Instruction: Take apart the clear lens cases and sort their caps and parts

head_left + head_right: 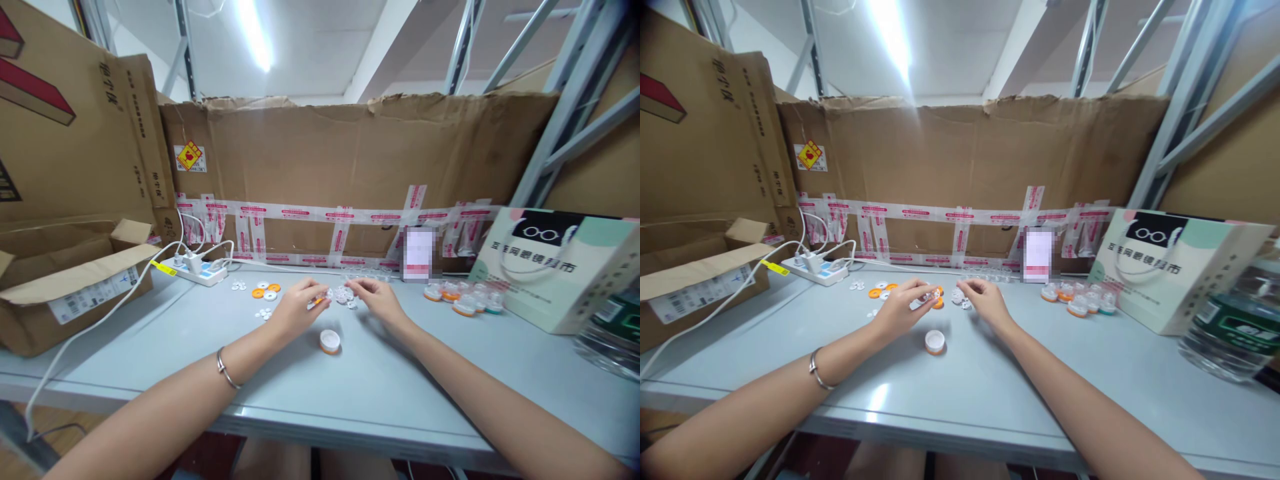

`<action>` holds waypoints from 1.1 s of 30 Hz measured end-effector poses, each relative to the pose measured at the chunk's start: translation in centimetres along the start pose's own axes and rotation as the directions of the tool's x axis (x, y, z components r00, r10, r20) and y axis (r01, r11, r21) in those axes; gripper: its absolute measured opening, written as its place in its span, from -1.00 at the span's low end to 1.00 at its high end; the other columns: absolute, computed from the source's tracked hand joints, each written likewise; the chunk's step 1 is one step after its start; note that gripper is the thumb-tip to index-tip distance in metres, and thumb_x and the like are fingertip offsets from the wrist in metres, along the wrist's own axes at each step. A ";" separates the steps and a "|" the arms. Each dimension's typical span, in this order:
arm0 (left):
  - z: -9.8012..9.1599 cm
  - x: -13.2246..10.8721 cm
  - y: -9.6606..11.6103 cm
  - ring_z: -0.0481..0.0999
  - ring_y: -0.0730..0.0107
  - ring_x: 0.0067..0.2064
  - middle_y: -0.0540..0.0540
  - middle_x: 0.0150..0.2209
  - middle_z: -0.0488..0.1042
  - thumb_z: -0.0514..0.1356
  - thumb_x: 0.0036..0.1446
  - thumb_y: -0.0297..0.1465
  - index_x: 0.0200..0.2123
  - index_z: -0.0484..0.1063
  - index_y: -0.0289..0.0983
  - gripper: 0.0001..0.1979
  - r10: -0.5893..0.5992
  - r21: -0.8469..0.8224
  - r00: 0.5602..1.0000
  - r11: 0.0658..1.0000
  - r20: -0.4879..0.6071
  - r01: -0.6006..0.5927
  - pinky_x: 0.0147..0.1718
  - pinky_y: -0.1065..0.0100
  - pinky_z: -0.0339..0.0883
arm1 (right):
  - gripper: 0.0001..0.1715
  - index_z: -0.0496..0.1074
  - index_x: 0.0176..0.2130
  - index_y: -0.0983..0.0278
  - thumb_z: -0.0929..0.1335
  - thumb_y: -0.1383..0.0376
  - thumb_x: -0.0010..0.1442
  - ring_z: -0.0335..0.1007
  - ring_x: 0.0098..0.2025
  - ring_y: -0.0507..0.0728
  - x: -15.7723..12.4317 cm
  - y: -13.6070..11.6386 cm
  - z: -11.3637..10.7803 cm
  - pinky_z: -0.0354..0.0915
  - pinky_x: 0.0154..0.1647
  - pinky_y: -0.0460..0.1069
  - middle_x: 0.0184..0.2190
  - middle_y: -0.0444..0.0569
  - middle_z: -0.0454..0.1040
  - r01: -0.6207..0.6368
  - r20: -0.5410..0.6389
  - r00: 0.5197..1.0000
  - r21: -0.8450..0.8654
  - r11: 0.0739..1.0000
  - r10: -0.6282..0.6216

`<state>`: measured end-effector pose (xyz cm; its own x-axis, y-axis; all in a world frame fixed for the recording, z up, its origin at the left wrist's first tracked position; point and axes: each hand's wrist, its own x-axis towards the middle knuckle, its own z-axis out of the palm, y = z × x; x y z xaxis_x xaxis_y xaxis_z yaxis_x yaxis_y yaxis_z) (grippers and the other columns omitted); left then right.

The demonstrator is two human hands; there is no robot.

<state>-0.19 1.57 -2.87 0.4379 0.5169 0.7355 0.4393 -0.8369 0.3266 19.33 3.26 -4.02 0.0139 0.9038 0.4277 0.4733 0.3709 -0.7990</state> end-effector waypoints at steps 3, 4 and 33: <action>0.3 -0.1 -0.1 0.38 0.46 -0.36 -0.08 -0.35 0.37 0.10 0.09 -0.43 -0.21 0.43 -0.27 -0.81 0.016 -0.007 0.999 1.000 0.039 -0.015 -0.32 0.41 0.31 | -0.62 0.44 -0.40 0.32 0.31 0.05 -0.03 0.31 -0.46 0.04 -1.3 -2.2 0.6 0.22 -0.41 -0.07 -0.53 -0.08 0.44 -0.001 0.182 0.983 0.222 0.975 -0.040; 0.4 -0.1 -0.1 0.38 0.46 -0.36 -0.06 -0.36 0.37 0.10 0.09 -0.43 -0.21 0.43 -0.25 -0.81 0.019 -0.002 0.998 1.000 0.058 -0.019 -0.32 0.41 0.31 | -0.63 0.44 -0.41 0.31 0.33 0.06 -0.05 0.31 -0.45 0.04 -1.7 -2.7 0.9 0.22 -0.39 -0.07 -0.52 -0.08 0.45 -0.009 0.228 0.972 0.255 0.967 -0.050; -2.6 0.3 0.1 0.38 0.36 -0.23 -0.06 -0.26 0.42 0.20 -0.08 -0.14 -0.25 0.39 -0.26 -0.63 -0.059 -0.065 0.787 0.990 0.614 0.124 -0.28 0.40 0.22 | -0.71 0.39 -0.46 0.27 0.36 0.09 -0.10 0.24 -0.48 0.07 2.0 3.1 -6.4 0.14 -0.49 -0.06 -0.54 -0.09 0.37 -0.173 -0.139 0.980 -0.228 0.958 0.144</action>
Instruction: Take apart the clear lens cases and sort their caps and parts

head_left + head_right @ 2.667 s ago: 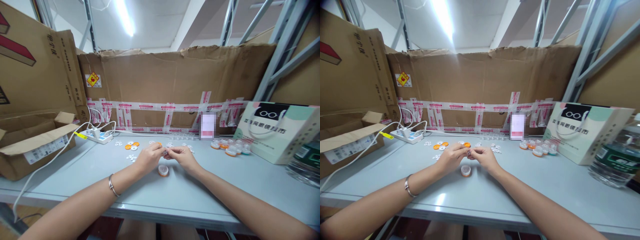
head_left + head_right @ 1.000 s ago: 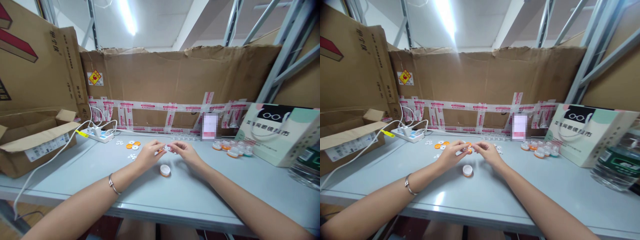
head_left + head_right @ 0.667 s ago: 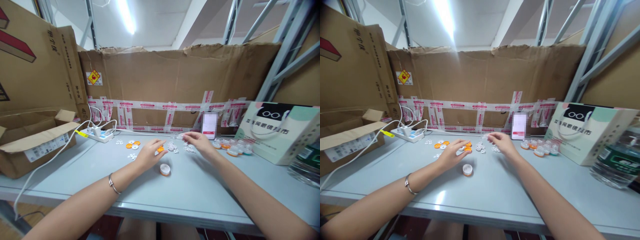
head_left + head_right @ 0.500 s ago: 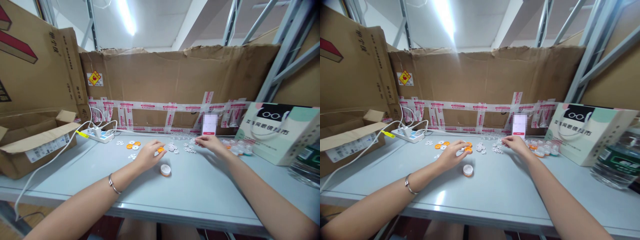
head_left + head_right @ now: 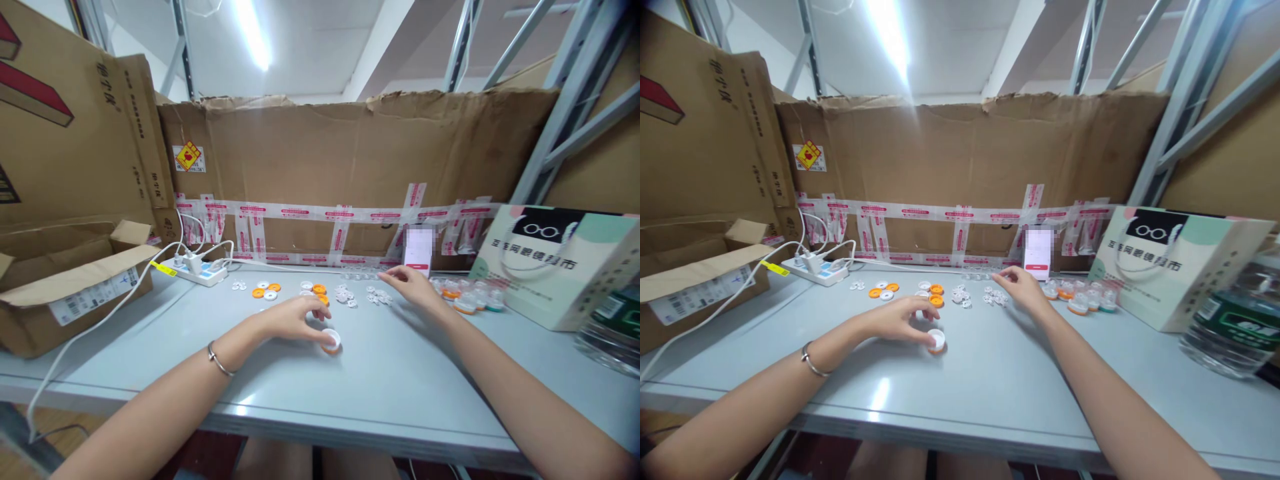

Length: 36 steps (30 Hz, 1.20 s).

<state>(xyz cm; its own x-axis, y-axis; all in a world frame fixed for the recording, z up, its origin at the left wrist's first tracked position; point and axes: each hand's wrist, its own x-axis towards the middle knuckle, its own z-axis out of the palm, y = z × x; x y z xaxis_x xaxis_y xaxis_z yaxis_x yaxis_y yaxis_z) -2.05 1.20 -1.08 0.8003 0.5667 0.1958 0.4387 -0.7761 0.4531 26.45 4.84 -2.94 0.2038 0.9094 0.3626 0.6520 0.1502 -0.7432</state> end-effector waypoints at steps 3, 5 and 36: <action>0.5 0.0 -0.6 0.36 0.37 -0.29 -0.05 -0.32 0.42 0.28 -0.25 -0.08 -0.30 0.39 -0.27 -0.53 -0.035 -0.008 0.997 0.999 0.068 0.036 -0.37 0.43 0.19 | -0.65 0.38 -0.43 0.27 0.36 0.05 -0.11 0.17 -0.54 0.01 -2.6 -3.1 1.5 0.10 -0.55 -0.09 -0.57 -0.15 0.32 0.130 0.317 0.935 0.105 0.986 -0.157; 0.9 0.1 -0.8 0.35 0.39 -0.32 -0.03 -0.36 0.41 0.28 -0.25 -0.09 -0.33 0.38 -0.28 -0.55 -0.036 -0.014 0.997 0.999 0.064 0.037 -0.39 0.44 0.18 | -0.63 0.38 -0.39 0.27 0.42 0.09 -0.19 0.15 -0.53 -0.01 -4.6 -4.9 2.7 0.11 -0.53 -0.11 -0.57 -0.19 0.28 0.213 0.480 0.835 0.165 0.963 -0.267; 1.2 -0.2 -1.0 0.35 0.46 -0.37 -0.02 -0.38 0.39 0.25 -0.16 -0.29 -0.33 0.39 -0.29 -0.72 -0.048 -0.080 0.995 0.995 0.085 0.054 -0.40 0.46 0.23 | -0.81 0.48 -0.43 0.27 0.38 0.22 -0.11 0.38 -0.32 0.18 1.8 -6.3 10.2 0.18 -0.35 -0.05 -0.39 -0.01 0.51 0.375 0.342 0.894 -0.218 0.901 -0.289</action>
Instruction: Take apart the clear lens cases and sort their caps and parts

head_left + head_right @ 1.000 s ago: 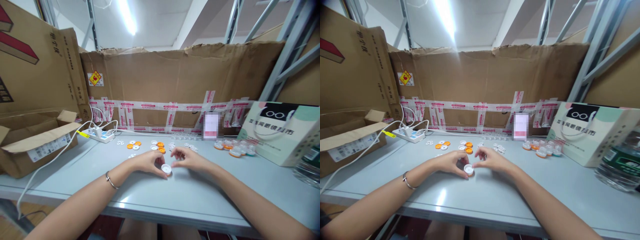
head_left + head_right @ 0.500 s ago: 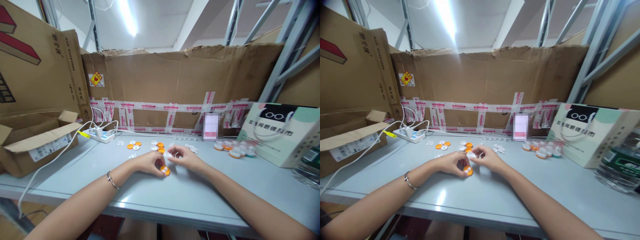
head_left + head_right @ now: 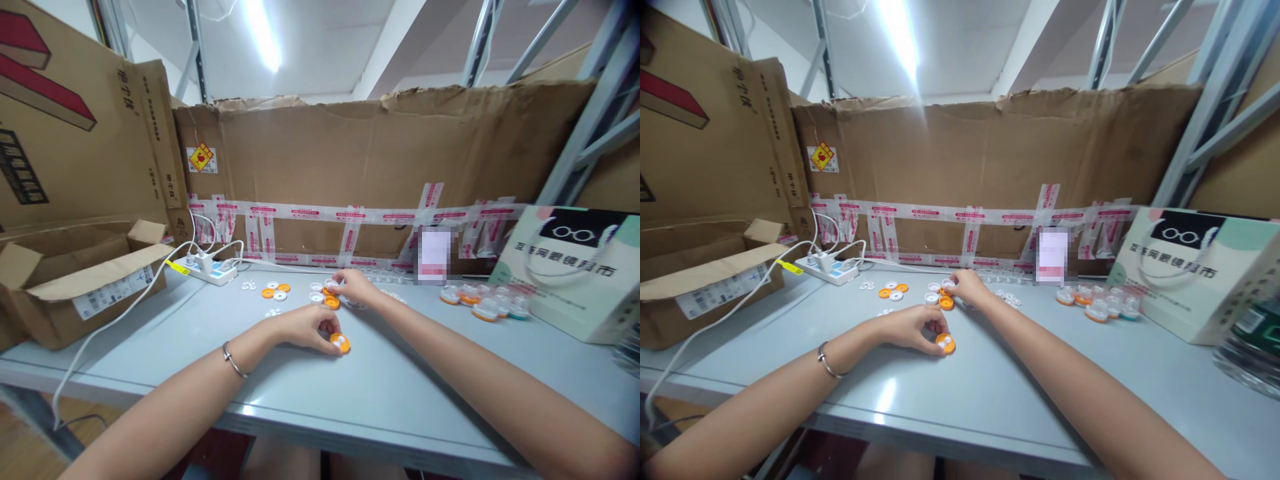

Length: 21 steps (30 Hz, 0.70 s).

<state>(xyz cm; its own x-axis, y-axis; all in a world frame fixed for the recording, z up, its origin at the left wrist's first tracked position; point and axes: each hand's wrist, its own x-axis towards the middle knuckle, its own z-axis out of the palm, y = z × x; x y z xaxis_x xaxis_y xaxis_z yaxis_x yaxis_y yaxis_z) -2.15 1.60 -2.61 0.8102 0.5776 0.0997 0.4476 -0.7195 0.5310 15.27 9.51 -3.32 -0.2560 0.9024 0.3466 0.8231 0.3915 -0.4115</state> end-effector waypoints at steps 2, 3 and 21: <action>0.0 0.0 -0.1 0.35 0.45 -0.36 -0.03 -0.37 0.39 0.24 -0.15 -0.28 -0.33 0.38 -0.29 -0.72 0.008 -0.002 1.000 1.000 0.005 -0.008 -0.40 0.46 0.23 | -0.80 0.48 -0.44 0.28 0.39 0.21 -0.12 0.38 -0.35 0.18 0.3 0.2 0.3 0.18 -0.38 -0.05 -0.41 0.00 0.51 -0.010 0.016 1.000 -0.003 1.000 0.010; 0.0 0.1 -0.2 0.35 0.45 -0.35 -0.03 -0.37 0.39 0.24 -0.14 -0.28 -0.32 0.38 -0.29 -0.72 0.014 -0.003 1.000 1.000 0.006 -0.014 -0.39 0.46 0.23 | -0.77 0.48 -0.42 0.29 0.39 0.20 -0.13 0.37 -0.35 0.18 0.3 0.2 0.4 0.19 -0.38 -0.04 -0.39 0.01 0.51 -0.017 0.018 1.000 -0.001 1.000 0.017; -1.3 0.2 0.3 0.36 0.48 -0.34 -0.03 -0.36 0.41 0.24 -0.10 -0.25 -0.36 0.37 -0.32 -0.73 0.053 -0.074 0.999 0.996 0.010 -0.053 -0.40 0.49 0.21 | -0.50 0.37 -0.21 0.24 0.44 0.13 -0.19 0.17 -0.33 0.05 -9.7 -1.8 -2.4 0.16 -0.30 -0.07 -0.36 -0.12 0.28 0.060 0.363 0.905 0.404 0.913 -0.221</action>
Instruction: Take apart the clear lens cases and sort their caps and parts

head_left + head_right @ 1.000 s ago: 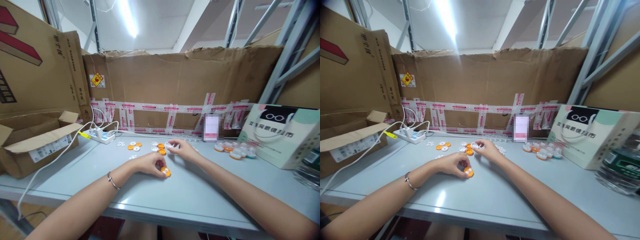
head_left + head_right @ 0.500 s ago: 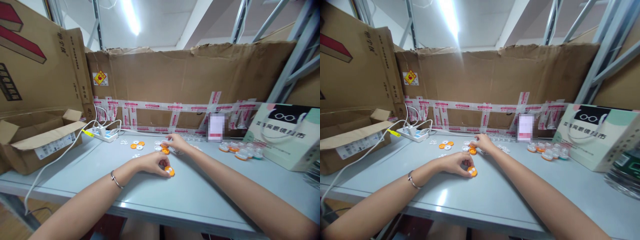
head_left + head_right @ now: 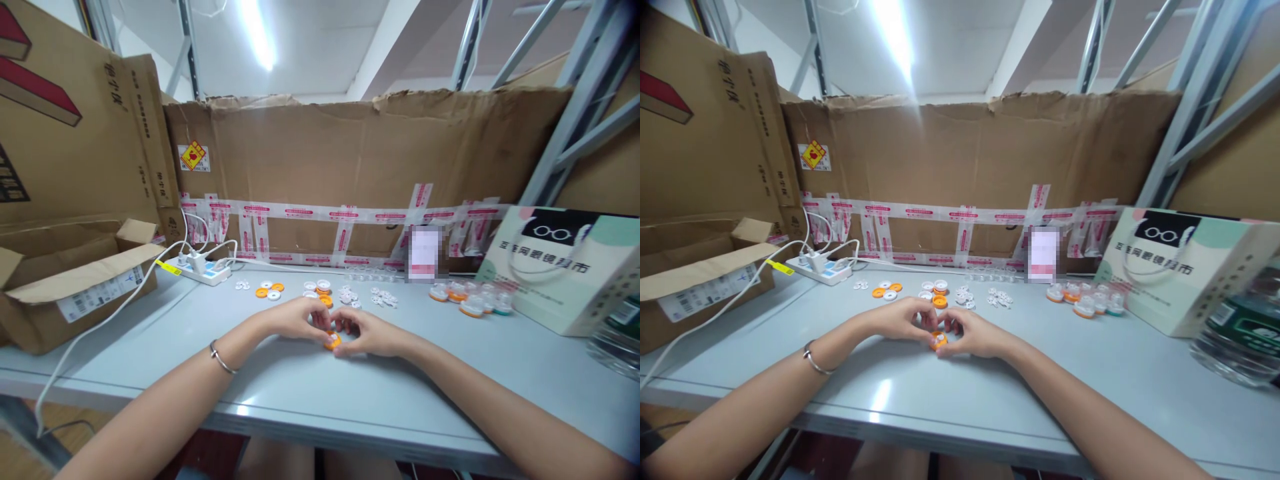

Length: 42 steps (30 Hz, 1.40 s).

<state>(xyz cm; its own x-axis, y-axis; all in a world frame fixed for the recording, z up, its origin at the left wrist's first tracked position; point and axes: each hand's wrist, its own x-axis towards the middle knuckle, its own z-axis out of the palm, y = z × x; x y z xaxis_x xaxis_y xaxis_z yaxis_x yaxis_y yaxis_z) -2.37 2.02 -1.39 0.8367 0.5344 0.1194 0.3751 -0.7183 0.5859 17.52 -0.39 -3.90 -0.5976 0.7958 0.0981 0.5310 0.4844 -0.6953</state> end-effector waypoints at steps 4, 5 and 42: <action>0.4 0.0 0.0 0.36 0.50 -0.41 -0.03 -0.43 0.43 0.23 -0.09 -0.24 -0.44 0.39 -0.35 -0.73 -0.026 0.007 0.999 1.000 0.022 0.026 -0.43 0.50 0.20 | -0.64 0.39 -0.38 0.29 0.44 0.14 -0.19 0.12 -0.42 0.02 0.5 0.3 0.8 0.10 -0.41 -0.09 -0.45 -0.15 0.25 -0.026 -0.069 0.997 0.021 0.999 0.028; 0.5 0.0 0.0 0.37 0.50 -0.41 -0.03 -0.44 0.43 0.24 -0.10 -0.24 -0.44 0.40 -0.35 -0.73 -0.040 0.013 0.999 0.999 0.020 0.040 -0.44 0.51 0.20 | -0.62 0.37 -0.41 0.30 0.45 0.13 -0.21 0.11 -0.43 0.01 0.5 0.3 0.9 0.08 -0.42 -0.09 -0.47 -0.15 0.26 -0.041 -0.087 0.995 0.035 0.999 0.044; -4.9 -2.4 -0.3 0.29 0.51 -0.59 -0.03 -0.63 0.41 0.08 -0.30 -0.59 -0.62 0.45 -0.33 -0.83 -0.443 0.513 0.872 0.710 -0.207 0.483 -0.63 0.52 0.04 | -0.58 0.35 -0.49 0.29 0.46 0.05 -0.27 0.12 -0.47 0.00 0.4 -0.4 1.5 0.08 -0.48 -0.11 -0.49 -0.15 0.31 -0.056 -0.148 0.988 -0.013 0.998 0.054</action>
<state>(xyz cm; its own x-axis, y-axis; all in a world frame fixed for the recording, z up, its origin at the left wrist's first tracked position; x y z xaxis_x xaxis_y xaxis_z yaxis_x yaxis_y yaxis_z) -6.42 3.13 2.09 0.4806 0.8769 0.0105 0.8749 -0.4803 0.0626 16.19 -0.77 -4.63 -0.4728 0.8657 0.1644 0.5716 0.4433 -0.6905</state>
